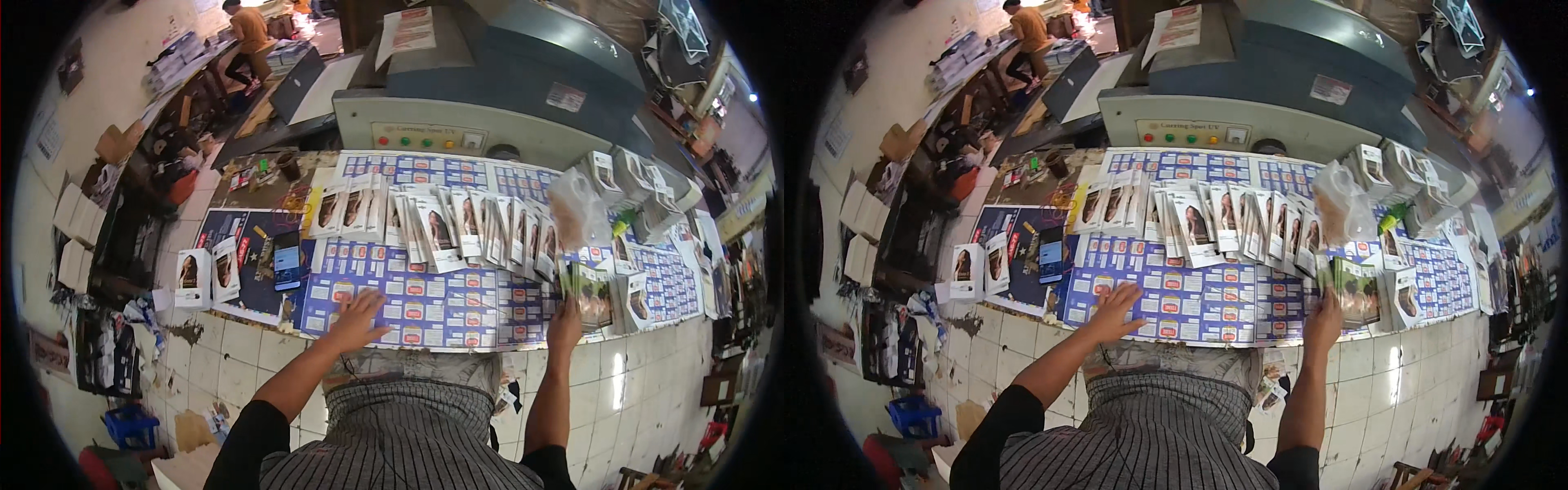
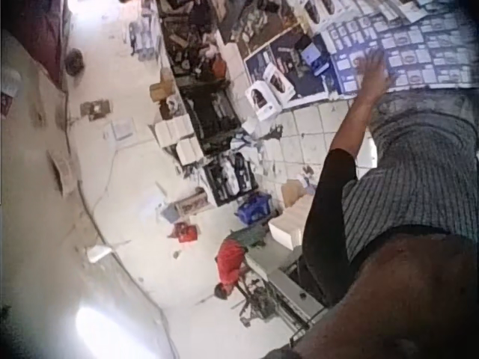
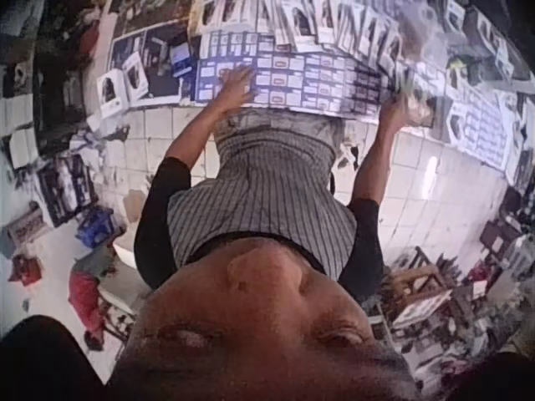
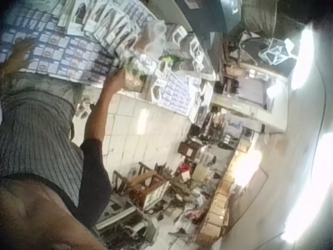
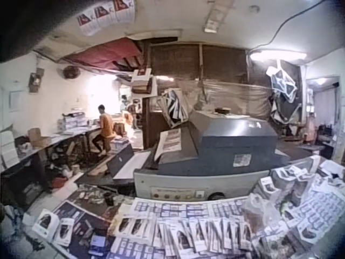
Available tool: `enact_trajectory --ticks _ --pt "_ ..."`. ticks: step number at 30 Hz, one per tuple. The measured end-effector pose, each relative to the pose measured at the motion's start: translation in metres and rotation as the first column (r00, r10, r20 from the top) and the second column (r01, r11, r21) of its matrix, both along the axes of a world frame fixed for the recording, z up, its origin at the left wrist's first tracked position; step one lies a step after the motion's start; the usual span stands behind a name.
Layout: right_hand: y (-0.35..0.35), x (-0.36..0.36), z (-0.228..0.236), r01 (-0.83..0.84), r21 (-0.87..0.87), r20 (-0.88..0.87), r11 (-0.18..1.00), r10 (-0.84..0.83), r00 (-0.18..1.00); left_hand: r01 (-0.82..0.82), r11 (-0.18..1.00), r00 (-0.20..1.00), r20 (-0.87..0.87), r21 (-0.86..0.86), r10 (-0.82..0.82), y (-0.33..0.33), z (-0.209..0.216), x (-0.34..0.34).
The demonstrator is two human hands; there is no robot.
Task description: The person sorts through printed packaging sleeves on a table, picking them up individually and grouping them together.
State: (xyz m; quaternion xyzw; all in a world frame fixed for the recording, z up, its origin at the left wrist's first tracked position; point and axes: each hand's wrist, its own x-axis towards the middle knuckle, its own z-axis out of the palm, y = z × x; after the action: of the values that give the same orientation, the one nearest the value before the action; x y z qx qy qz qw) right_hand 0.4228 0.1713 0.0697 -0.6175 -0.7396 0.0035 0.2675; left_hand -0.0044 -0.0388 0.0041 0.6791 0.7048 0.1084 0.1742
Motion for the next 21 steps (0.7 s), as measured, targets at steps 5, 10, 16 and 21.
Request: enact_trajectory --ticks 5,10,16,21 --pt "-0.052 -0.092 0.002 -0.367 -0.147 -0.671 0.919 0.180 0.719 -0.045 0.999 0.790 0.613 0.024 0.021 0.018 0.029 0.048" --pt "-0.084 -0.163 0.007 -0.722 -0.331 -0.861 0.607 0.117 0.494 -0.127 0.926 0.072 0.928 -0.354 0.365 0.032 0.043 0.064" --pt "-0.119 -0.193 0.030 -0.724 -0.063 -0.362 0.687 0.661 0.658 -0.384 0.895 0.150 0.940 -0.229 0.305 0.019 0.072 0.078" --pt "-0.107 -0.189 0.029 -0.763 -0.240 -0.731 0.600 0.406 0.549 -0.218 0.964 0.256 0.945 -0.150 0.204 0.009 0.083 0.073"
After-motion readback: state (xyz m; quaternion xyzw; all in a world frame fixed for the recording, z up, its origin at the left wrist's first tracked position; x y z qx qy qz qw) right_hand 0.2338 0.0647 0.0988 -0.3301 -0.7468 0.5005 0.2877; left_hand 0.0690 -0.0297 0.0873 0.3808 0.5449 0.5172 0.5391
